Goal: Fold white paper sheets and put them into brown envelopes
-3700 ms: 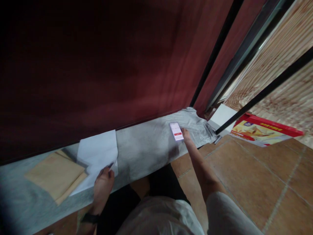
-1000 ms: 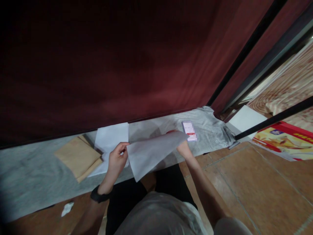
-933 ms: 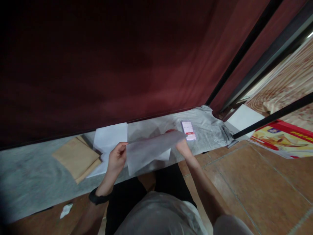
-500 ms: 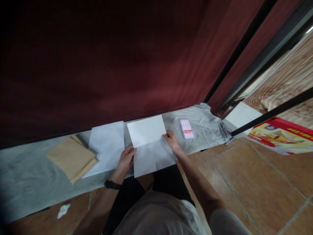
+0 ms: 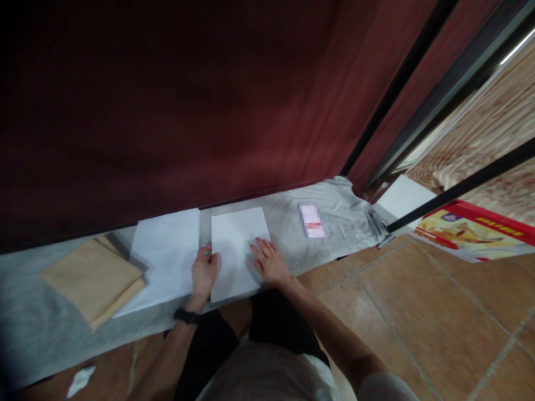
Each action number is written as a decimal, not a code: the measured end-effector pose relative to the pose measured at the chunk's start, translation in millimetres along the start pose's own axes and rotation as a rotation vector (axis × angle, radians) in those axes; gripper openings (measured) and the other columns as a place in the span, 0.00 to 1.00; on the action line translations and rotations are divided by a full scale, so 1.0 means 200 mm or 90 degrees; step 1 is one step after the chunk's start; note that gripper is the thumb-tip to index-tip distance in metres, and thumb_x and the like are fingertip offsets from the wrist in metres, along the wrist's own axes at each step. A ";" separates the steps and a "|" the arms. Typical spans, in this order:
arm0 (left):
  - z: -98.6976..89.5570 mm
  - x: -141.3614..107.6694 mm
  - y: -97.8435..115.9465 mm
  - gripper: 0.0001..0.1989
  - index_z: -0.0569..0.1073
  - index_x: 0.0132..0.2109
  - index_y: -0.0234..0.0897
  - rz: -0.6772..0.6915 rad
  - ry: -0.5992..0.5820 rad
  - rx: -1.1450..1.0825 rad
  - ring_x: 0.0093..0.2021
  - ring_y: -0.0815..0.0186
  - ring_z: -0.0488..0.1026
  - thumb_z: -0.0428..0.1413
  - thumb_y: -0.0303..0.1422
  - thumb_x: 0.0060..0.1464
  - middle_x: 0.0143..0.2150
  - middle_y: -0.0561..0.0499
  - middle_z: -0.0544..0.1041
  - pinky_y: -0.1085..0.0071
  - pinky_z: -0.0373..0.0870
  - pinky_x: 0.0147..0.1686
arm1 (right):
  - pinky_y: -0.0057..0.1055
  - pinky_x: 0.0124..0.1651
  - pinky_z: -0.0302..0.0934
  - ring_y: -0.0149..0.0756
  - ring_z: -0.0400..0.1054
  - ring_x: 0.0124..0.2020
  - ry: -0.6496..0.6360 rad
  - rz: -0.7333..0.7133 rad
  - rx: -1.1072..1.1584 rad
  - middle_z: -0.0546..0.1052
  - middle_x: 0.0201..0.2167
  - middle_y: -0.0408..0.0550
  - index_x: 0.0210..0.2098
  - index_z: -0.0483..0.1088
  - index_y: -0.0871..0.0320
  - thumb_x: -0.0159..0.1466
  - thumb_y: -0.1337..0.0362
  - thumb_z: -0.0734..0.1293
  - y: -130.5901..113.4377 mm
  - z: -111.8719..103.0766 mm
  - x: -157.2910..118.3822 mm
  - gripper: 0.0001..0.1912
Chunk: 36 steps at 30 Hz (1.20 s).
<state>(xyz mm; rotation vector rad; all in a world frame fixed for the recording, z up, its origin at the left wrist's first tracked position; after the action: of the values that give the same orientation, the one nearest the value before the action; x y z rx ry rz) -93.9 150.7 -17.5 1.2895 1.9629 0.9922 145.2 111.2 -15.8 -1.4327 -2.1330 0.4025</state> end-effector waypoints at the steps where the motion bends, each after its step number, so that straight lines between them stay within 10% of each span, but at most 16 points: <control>1: -0.02 -0.02 0.02 0.18 0.73 0.53 0.38 0.031 0.007 0.092 0.29 0.57 0.75 0.56 0.34 0.55 0.25 0.52 0.74 0.66 0.67 0.34 | 0.52 0.71 0.49 0.50 0.52 0.71 -0.013 -0.013 -0.044 0.60 0.70 0.58 0.66 0.64 0.59 0.71 0.60 0.62 -0.02 0.03 -0.02 0.26; 6: -0.02 -0.18 0.16 0.23 0.70 0.61 0.31 0.227 0.058 0.359 0.48 0.47 0.76 0.46 0.35 0.65 0.46 0.34 0.78 0.54 0.70 0.48 | 0.52 0.71 0.48 0.50 0.54 0.71 -0.025 -0.018 -0.131 0.60 0.71 0.56 0.67 0.63 0.55 0.72 0.56 0.63 -0.05 0.09 -0.04 0.27; 11: 0.24 -0.34 0.26 0.25 0.65 0.68 0.37 0.465 -0.082 0.316 0.72 0.48 0.54 0.47 0.37 0.66 0.72 0.38 0.61 0.48 0.53 0.68 | 0.51 0.71 0.48 0.48 0.55 0.70 -0.029 -0.026 -0.140 0.59 0.71 0.54 0.68 0.62 0.53 0.71 0.58 0.64 -0.04 0.08 -0.02 0.27; 16: 0.38 -0.33 0.17 0.28 0.64 0.69 0.33 0.445 -0.144 0.333 0.73 0.46 0.52 0.46 0.41 0.67 0.72 0.36 0.59 0.42 0.50 0.68 | 0.51 0.71 0.47 0.47 0.55 0.70 -0.033 -0.028 -0.148 0.60 0.71 0.53 0.68 0.61 0.53 0.71 0.58 0.63 0.01 0.05 -0.01 0.27; 27: 0.19 -0.36 0.07 0.30 0.58 0.71 0.27 0.446 -0.062 0.385 0.73 0.47 0.53 0.43 0.38 0.67 0.73 0.33 0.57 0.45 0.52 0.69 | 0.52 0.73 0.43 0.50 0.55 0.70 0.015 0.031 -0.143 0.59 0.71 0.56 0.71 0.57 0.60 0.72 0.58 0.60 0.00 0.03 -0.02 0.30; 36: 0.30 -0.38 0.24 0.26 0.63 0.69 0.37 0.625 -0.304 0.532 0.73 0.54 0.55 0.47 0.34 0.66 0.70 0.41 0.64 0.46 0.46 0.72 | 0.49 0.71 0.47 0.47 0.57 0.69 -0.010 -0.006 -0.140 0.62 0.70 0.55 0.68 0.62 0.59 0.73 0.59 0.59 -0.04 0.07 -0.05 0.26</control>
<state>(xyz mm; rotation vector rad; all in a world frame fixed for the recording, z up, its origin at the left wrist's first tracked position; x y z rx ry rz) 4.1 107.2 -5.6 2.7760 1.3214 0.0902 133.0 98.3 -26.2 -1.5410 -2.2529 0.1805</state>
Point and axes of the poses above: each hand's wrist, its own x-axis towards the middle knuckle, its own z-axis out of the palm, y = z × x, the point moved 6 cm from there along x, towards the middle knuckle
